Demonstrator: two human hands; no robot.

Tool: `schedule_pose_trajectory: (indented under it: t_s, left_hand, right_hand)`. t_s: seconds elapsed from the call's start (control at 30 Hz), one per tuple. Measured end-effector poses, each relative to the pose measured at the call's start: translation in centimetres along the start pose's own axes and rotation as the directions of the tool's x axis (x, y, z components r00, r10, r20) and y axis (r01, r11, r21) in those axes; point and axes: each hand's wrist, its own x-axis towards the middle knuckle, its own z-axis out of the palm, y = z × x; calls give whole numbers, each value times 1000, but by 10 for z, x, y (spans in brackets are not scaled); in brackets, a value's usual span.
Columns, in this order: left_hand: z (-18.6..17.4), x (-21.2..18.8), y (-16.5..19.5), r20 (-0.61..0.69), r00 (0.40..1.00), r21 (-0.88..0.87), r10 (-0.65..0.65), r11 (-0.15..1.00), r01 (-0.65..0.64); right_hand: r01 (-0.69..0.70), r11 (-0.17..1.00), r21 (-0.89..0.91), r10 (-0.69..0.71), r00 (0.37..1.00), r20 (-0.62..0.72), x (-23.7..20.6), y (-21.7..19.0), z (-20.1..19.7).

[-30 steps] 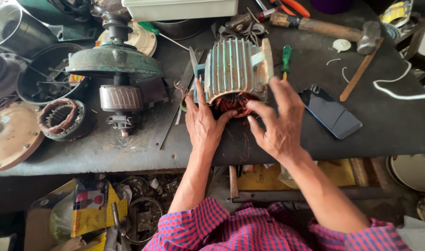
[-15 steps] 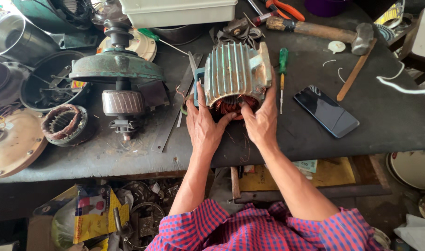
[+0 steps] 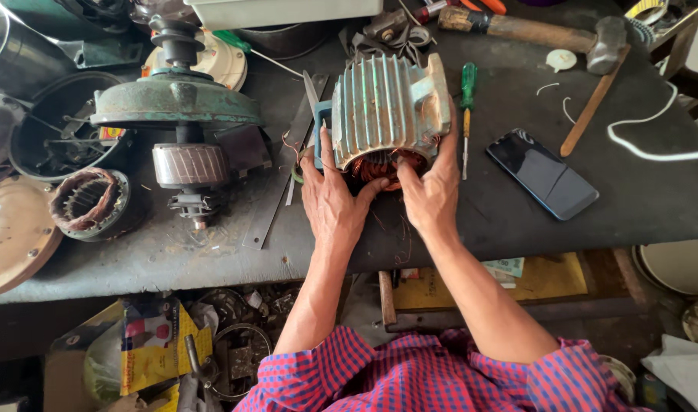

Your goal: The person works on a disassembled electric motor stator, using a screwdriver to adjust and arrange copper windings inside the housing. They repeatedly reposition the stator and use both hands to press and align the coils while tools and other motor parts remain on the workbench.

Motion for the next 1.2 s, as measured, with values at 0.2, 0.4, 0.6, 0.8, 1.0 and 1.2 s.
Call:
schedule_pose_trajectory:
  t_s: [0.2, 0.4, 0.6, 0.8, 1.0, 1.2]
  left_hand:
    - [7, 2, 1, 39, 997, -1, -69, 998, 69]
    - [10, -5, -2, -26, 998, -7, 49, 999, -49]
    - [15, -33, 23, -17, 980, 46, 200, 979, -199]
    - [12, -37, 36, 9, 985, 115, 175, 978, -175]
    - [10, -35, 43, 9, 991, 97, 136, 986, -136]
    - [8, -34, 46, 15, 989, 111, 147, 983, -148]
  right_hand:
    - [-17, 999, -46, 14, 998, -53, 6, 3, 3]
    - [42, 996, -73, -42, 999, 0, 7, 16, -6]
    - [-22, 995, -95, 55, 930, 363, 70, 30, -57]
    - [207, 962, -178, -131, 922, 365, 61, 20, -88]
    - [56, 965, -257, 12, 966, 258, 2, -1, -110]
    - [190, 835, -517, -3, 940, 342, -9, -19, -106]
